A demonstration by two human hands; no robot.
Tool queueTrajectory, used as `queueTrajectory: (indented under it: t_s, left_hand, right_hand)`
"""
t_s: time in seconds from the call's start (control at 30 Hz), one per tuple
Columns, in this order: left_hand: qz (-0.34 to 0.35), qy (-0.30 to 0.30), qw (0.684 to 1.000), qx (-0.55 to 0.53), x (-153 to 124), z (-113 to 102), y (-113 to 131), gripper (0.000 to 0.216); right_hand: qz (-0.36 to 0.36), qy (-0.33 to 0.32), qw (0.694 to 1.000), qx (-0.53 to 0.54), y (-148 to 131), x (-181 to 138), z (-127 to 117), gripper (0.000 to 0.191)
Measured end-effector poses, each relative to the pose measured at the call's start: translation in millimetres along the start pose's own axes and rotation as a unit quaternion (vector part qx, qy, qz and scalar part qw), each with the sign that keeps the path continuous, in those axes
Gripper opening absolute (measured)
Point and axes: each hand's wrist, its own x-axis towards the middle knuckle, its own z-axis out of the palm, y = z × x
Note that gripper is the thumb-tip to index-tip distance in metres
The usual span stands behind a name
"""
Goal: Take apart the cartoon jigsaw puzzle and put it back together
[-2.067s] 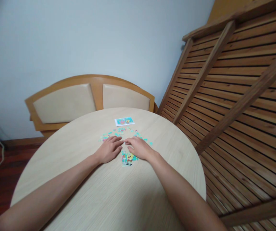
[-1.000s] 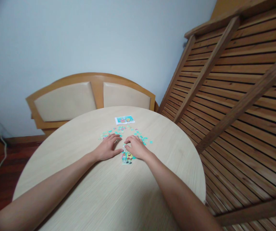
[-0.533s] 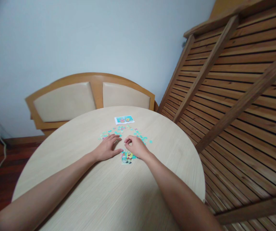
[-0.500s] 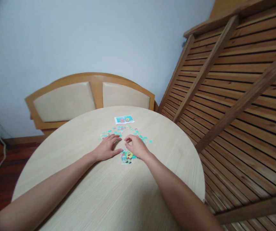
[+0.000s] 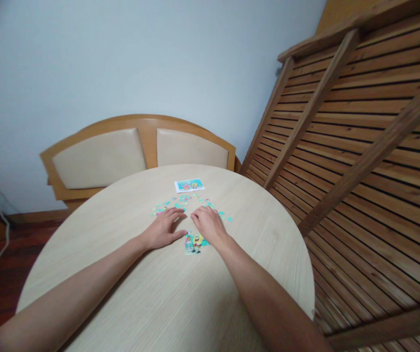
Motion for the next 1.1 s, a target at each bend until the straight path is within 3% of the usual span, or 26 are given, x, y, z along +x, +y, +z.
queueTrajectory:
  t_s: [0.1,0.23,0.4,0.53,0.7,0.8,0.87,0.97,1.1]
  left_hand:
    - [0.003,0.015,0.999,-0.028,2.4,-3.0,3.5,0.036]
    - [-0.045,0.031,0.997,-0.061,6.4,-2.0,9.9,0.024]
    - [-0.105,0.056,0.986,-0.114,9.6,2.0,16.1,0.019]
    - [-0.118,0.067,0.974,-0.184,11.1,0.6,17.0,0.018]
    - [-0.12,0.077,0.964,-0.223,10.4,0.3,15.0,0.017]
    - [-0.119,0.064,0.966,-0.22,9.0,1.2,13.9,0.017]
    - [-0.112,0.045,0.971,-0.207,8.3,1.4,13.9,0.017]
    - [-0.093,0.024,0.98,-0.177,8.4,1.1,14.7,0.018]
    - [-0.078,0.007,0.986,-0.149,9.7,1.2,15.8,0.02]
  right_hand:
    - [0.014,0.022,0.996,0.088,-1.6,-1.3,0.4,0.021]
    - [0.051,0.028,0.966,0.25,-6.7,-3.2,3.3,0.02]
    - [0.077,0.017,0.943,0.324,-12.6,-5.2,1.9,0.018]
    - [0.067,-0.011,0.955,0.288,-11.0,-8.3,-2.9,0.016]
    - [-0.013,-0.048,0.984,0.169,-4.7,-13.9,-13.1,0.015]
    - [-0.067,-0.059,0.989,0.118,-0.5,-16.9,-21.4,0.01]
    - [-0.089,-0.075,0.987,0.111,1.9,-18.8,-26.1,0.019]
    - [-0.099,-0.09,0.984,0.118,3.8,-20.6,-30.1,0.03]
    - [-0.1,-0.097,0.983,0.121,3.7,-20.9,-30.8,0.031]
